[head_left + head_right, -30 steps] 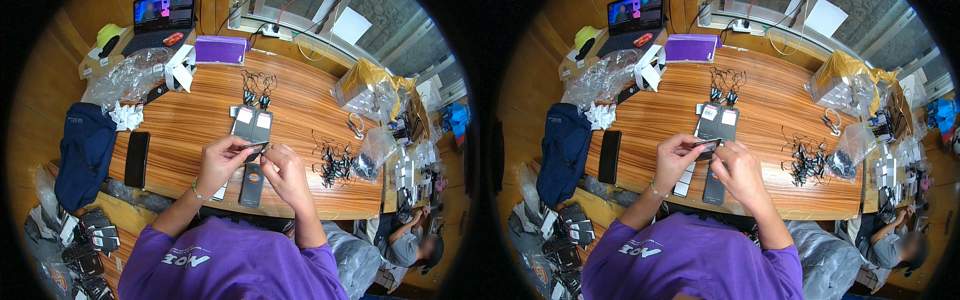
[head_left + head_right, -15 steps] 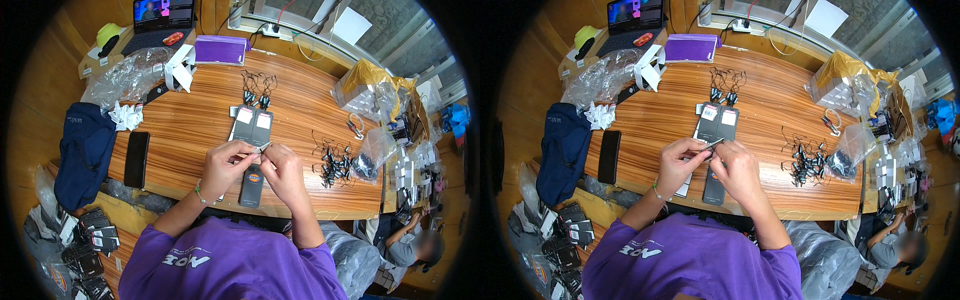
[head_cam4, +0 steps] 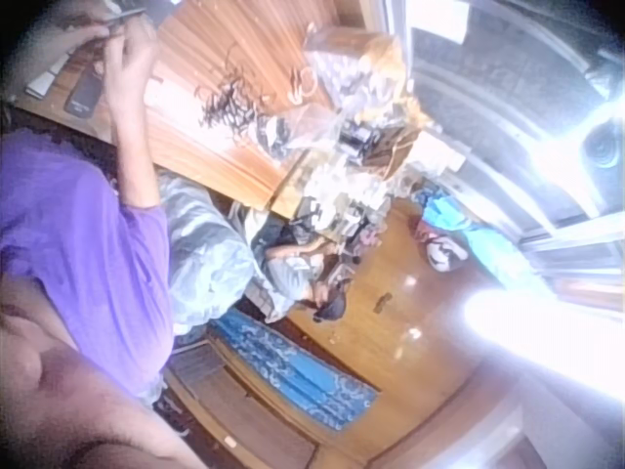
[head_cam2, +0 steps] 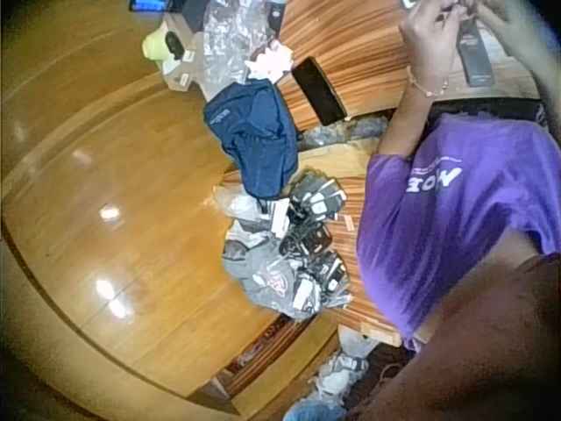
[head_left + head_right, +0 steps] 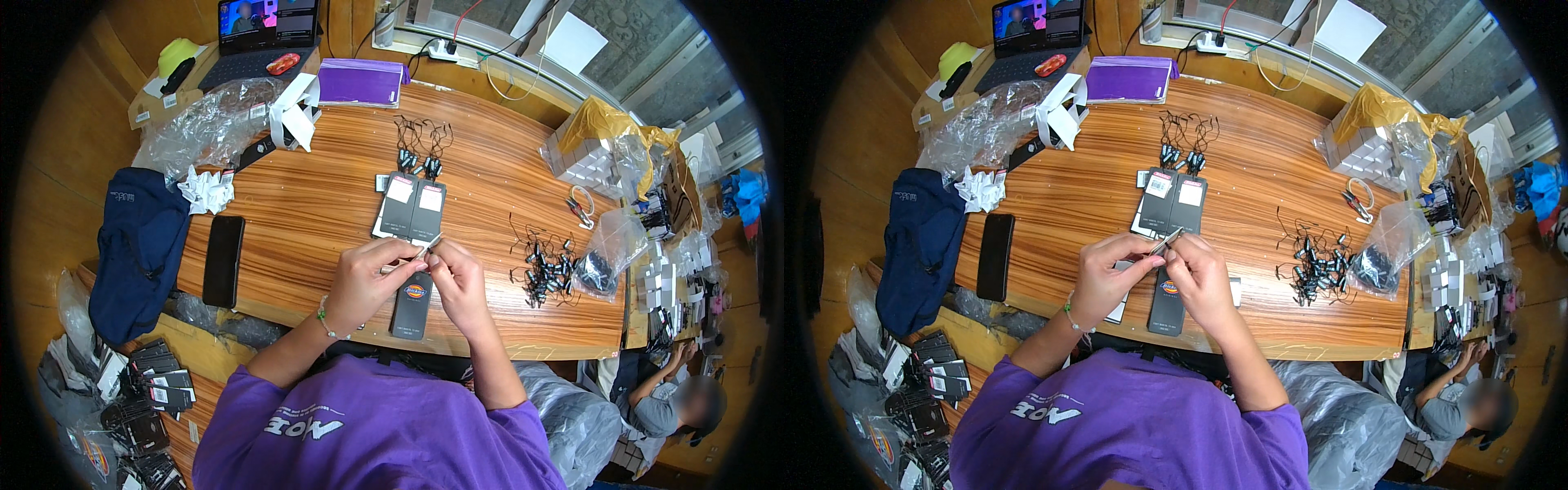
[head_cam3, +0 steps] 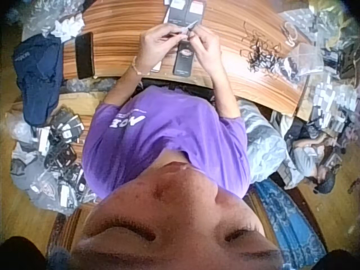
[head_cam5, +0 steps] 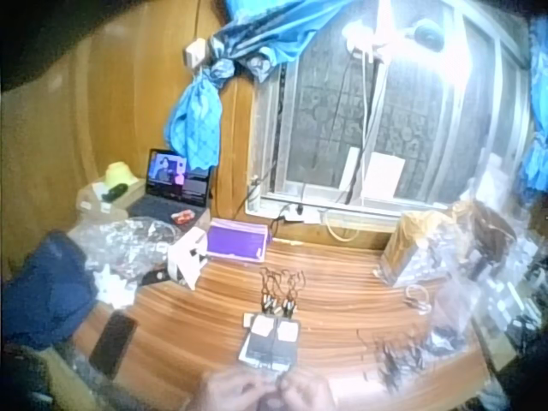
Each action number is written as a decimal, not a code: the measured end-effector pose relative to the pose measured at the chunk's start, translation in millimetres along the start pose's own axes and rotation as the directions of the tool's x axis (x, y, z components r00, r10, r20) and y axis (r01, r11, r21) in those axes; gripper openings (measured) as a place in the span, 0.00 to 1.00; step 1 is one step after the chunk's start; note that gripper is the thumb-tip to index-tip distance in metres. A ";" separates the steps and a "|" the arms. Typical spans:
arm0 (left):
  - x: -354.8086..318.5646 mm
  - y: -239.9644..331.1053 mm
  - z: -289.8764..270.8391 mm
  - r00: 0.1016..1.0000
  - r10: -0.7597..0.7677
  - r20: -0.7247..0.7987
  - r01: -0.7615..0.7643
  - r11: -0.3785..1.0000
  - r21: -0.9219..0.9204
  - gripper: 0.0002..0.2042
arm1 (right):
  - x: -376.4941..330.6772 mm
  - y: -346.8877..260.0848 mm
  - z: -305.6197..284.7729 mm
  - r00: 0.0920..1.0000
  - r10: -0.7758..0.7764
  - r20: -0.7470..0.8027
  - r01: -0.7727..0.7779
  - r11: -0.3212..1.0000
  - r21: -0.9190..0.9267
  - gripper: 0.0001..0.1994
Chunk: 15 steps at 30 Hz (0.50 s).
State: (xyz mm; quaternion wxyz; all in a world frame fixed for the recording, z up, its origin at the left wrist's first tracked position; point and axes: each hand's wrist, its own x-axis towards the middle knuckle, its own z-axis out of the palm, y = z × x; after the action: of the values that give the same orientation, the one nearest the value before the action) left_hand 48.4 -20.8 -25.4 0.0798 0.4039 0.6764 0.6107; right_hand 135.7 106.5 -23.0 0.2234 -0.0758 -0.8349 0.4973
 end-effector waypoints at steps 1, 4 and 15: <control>-0.5 -0.4 -0.1 1.000 -0.002 -0.006 0.002 1.000 0.020 0.07 | 0.7 -1.9 0.5 0.998 -0.059 -0.009 0.058 0.991 -0.123 0.08; -1.0 -1.5 0.4 1.000 -0.006 -0.022 0.007 0.998 0.056 0.06 | 0.5 -1.7 5.1 0.983 -0.177 -0.053 0.155 0.946 -0.284 0.08; -1.4 -11.0 1.7 0.985 0.170 -0.035 -0.162 0.972 0.168 0.05 | -8.2 0.5 15.1 0.991 -0.063 -0.118 0.047 0.990 -0.133 0.08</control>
State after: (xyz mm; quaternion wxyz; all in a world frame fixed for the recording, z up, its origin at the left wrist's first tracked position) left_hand 45.4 -19.6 -36.1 -0.0216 0.4492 0.6902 0.5669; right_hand 136.2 91.9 -32.0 0.2824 -0.0972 -0.8521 0.4297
